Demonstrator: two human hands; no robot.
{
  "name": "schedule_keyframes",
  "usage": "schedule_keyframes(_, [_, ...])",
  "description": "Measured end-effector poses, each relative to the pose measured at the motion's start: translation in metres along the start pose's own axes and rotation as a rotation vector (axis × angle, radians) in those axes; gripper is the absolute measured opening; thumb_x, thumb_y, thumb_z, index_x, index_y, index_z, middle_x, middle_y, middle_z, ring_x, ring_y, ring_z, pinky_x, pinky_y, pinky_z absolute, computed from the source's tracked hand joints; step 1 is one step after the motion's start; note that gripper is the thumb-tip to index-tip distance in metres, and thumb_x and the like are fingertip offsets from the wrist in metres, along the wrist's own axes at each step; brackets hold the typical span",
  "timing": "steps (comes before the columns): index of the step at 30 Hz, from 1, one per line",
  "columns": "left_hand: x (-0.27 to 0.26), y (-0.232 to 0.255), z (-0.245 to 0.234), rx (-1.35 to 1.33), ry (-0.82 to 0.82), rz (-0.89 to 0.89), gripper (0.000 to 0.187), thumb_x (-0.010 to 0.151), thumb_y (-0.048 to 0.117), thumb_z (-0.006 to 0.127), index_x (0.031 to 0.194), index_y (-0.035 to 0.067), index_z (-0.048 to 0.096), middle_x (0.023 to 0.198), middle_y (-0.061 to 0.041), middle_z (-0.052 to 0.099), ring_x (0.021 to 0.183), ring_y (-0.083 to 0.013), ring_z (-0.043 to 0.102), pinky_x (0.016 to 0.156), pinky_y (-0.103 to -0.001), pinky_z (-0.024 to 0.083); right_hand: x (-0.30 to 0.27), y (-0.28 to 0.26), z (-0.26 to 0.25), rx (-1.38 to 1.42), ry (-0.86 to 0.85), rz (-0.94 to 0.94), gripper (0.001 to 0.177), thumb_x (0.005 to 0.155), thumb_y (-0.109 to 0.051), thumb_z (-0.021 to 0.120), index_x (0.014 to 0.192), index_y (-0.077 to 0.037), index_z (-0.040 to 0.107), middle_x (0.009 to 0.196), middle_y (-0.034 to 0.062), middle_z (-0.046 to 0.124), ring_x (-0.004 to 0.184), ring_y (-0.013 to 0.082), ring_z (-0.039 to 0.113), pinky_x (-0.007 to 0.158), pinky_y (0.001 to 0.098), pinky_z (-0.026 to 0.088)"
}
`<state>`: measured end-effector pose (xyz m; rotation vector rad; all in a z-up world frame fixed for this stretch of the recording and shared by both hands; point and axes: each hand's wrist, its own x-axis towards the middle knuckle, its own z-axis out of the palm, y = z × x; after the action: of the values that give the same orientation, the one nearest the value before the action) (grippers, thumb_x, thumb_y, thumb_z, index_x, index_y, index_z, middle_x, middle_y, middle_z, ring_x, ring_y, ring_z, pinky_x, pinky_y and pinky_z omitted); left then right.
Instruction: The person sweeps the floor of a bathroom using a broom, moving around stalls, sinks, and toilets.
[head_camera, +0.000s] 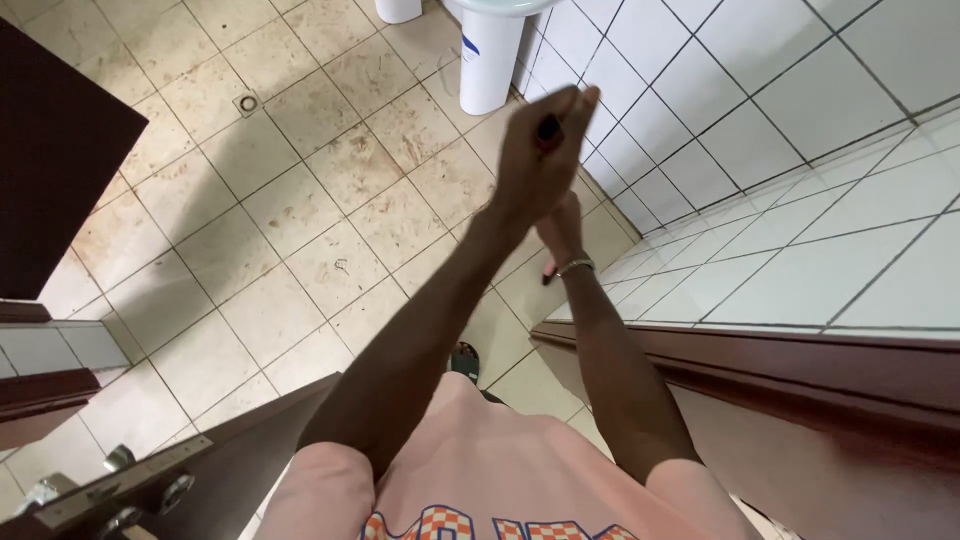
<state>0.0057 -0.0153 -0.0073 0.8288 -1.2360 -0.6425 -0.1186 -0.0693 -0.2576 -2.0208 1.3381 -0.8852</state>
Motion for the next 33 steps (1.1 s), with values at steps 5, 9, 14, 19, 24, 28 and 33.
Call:
schedule_keyframes(5, [0.026, 0.025, -0.044, 0.114, 0.034, 0.040, 0.044, 0.113, 0.021, 0.056, 0.074, 0.007, 0.041, 0.065, 0.003, 0.032, 0.060, -0.0088, 0.028, 0.055, -0.030, 0.026, 0.035, -0.040, 0.052, 0.390, -0.091, -0.003, 0.034, 0.102, -0.019, 0.064, 0.131, -0.001, 0.058, 0.122, 0.0149, 0.072, 0.104, 0.0260, 0.071, 0.077, 0.0390, 0.057])
schedule_keyframes(9, [0.041, 0.059, -0.068, 0.191, 0.023, -0.025, 0.044, 0.112, 0.020, 0.057, 0.072, 0.008, 0.043, 0.059, 0.004, 0.033, 0.054, -0.0066, 0.029, 0.051, -0.029, 0.024, 0.054, -0.089, 0.069, 0.710, -0.401, 0.483, 0.059, 0.095, -0.025, 0.060, 0.146, -0.011, 0.034, 0.131, 0.0139, 0.060, 0.089, 0.0246, 0.070, 0.057, 0.0466, 0.056])
schedule_keyframes(14, [0.075, 0.079, -0.076, 0.175, 0.031, 0.057, 0.047, 0.113, 0.021, 0.062, 0.075, 0.007, 0.038, 0.063, 0.003, 0.033, 0.056, -0.0066, 0.028, 0.050, -0.028, 0.024, 0.079, -0.098, 0.070, 0.363, -0.340, 0.119, 0.027, 0.102, -0.020, 0.059, 0.123, -0.003, 0.055, 0.093, 0.0104, 0.068, 0.074, 0.0166, 0.065, 0.057, 0.0370, 0.052])
schedule_keyframes(19, [0.109, 0.070, -0.088, -0.131, -0.261, -0.031, 0.047, 0.108, 0.024, 0.063, 0.071, 0.010, 0.039, 0.058, 0.005, 0.034, 0.050, -0.0052, 0.032, 0.047, -0.028, 0.027, 0.086, -0.096, 0.030, 0.293, -0.081, 0.036, 0.017, 0.089, -0.011, 0.055, 0.099, 0.000, 0.064, 0.072, 0.0095, 0.066, 0.063, 0.0175, 0.063, 0.054, 0.0369, 0.049])
schedule_keyframes(24, [0.110, 0.021, -0.046, -0.290, -0.176, -0.203, 0.046, 0.110, 0.024, 0.060, 0.071, 0.008, 0.041, 0.062, 0.006, 0.033, 0.056, -0.0047, 0.030, 0.051, -0.028, 0.025, 0.074, -0.062, -0.025, 0.003, 0.185, -0.035, 0.010, 0.094, -0.010, 0.059, 0.090, 0.000, 0.061, 0.076, 0.0183, 0.064, 0.067, 0.0285, 0.060, 0.063, 0.0417, 0.048])
schedule_keyframes(28, [0.098, -0.030, -0.009, -0.296, -0.183, -0.192, 0.046, 0.110, 0.021, 0.058, 0.073, 0.005, 0.037, 0.067, 0.006, 0.027, 0.063, -0.0052, 0.024, 0.056, -0.028, 0.023, 0.064, -0.015, -0.048, -0.047, 0.206, 0.038, 0.008, 0.088, -0.007, 0.058, 0.088, 0.001, 0.060, 0.076, 0.0187, 0.065, 0.069, 0.0319, 0.061, 0.064, 0.0426, 0.049])
schedule_keyframes(33, [0.104, -0.053, 0.009, -0.141, -0.232, -0.210, 0.045, 0.110, 0.018, 0.059, 0.074, 0.004, 0.035, 0.069, 0.004, 0.023, 0.066, -0.0066, 0.024, 0.057, -0.029, 0.024, 0.081, 0.026, -0.028, 0.194, 0.123, 0.189, 0.008, 0.089, -0.006, 0.057, 0.091, 0.001, 0.062, 0.076, 0.0179, 0.067, 0.070, 0.0318, 0.063, 0.064, 0.0420, 0.050])
